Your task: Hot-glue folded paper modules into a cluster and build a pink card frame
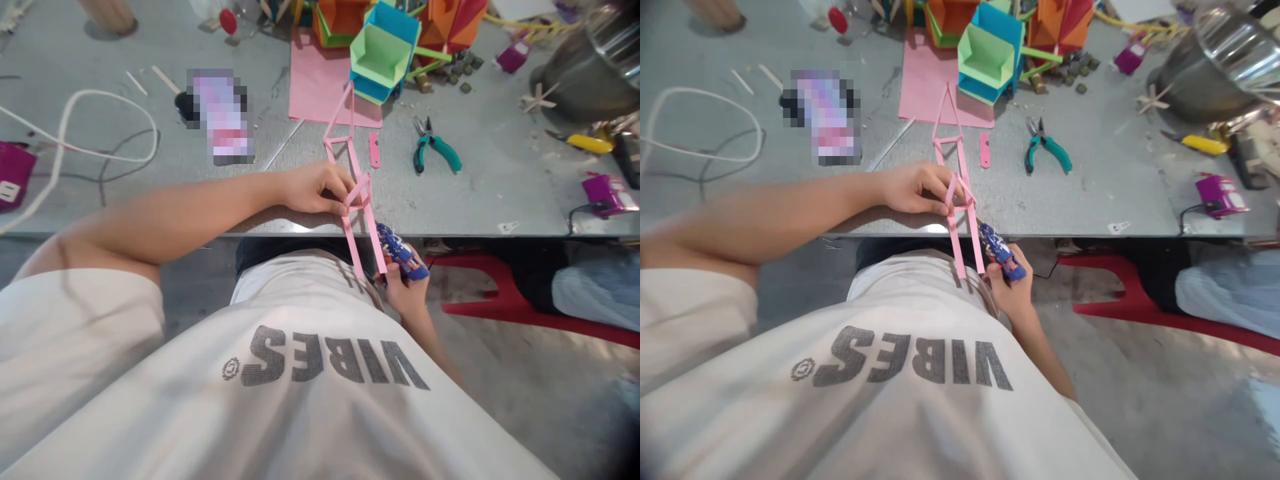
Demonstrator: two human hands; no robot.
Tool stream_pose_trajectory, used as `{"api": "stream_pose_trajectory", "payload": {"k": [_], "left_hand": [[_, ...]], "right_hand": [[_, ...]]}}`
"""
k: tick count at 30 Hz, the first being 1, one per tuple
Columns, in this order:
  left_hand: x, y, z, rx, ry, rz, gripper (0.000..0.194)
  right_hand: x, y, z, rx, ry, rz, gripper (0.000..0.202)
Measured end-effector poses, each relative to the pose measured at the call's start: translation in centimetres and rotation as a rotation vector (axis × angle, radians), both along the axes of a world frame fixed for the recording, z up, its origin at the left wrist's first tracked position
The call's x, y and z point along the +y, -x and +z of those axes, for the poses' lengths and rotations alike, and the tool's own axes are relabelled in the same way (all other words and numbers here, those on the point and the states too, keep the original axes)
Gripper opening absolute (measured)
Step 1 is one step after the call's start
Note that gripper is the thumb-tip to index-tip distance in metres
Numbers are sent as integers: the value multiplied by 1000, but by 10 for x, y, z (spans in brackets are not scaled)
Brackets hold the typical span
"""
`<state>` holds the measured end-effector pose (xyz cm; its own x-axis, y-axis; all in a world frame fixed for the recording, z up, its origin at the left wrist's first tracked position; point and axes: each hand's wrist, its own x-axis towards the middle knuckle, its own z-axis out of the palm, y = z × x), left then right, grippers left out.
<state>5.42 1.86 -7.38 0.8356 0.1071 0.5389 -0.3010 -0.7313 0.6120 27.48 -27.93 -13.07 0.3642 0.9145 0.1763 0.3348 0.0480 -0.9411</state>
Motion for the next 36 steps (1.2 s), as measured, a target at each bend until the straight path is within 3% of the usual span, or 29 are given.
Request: {"api": "stream_pose_trajectory", "payload": {"k": [2,6,13,22,36], "left_hand": [[1,1,8,48,24,-135,45],[3,3,14,53,51,-178,38],[9,9,5,64,90,-146,34],[9,19,11,163,139,-136,25],[12,19,16,124,40,-183,20]], "right_hand": [[9,8,4,-149,-102,-45,46],[29,27,16,-353,-228,-110,38],[33,39,22,-347,-235,-132,39],[35,44,24,-387,-227,-123,40],[39,46,25,-386,-186,-178,45]]}}
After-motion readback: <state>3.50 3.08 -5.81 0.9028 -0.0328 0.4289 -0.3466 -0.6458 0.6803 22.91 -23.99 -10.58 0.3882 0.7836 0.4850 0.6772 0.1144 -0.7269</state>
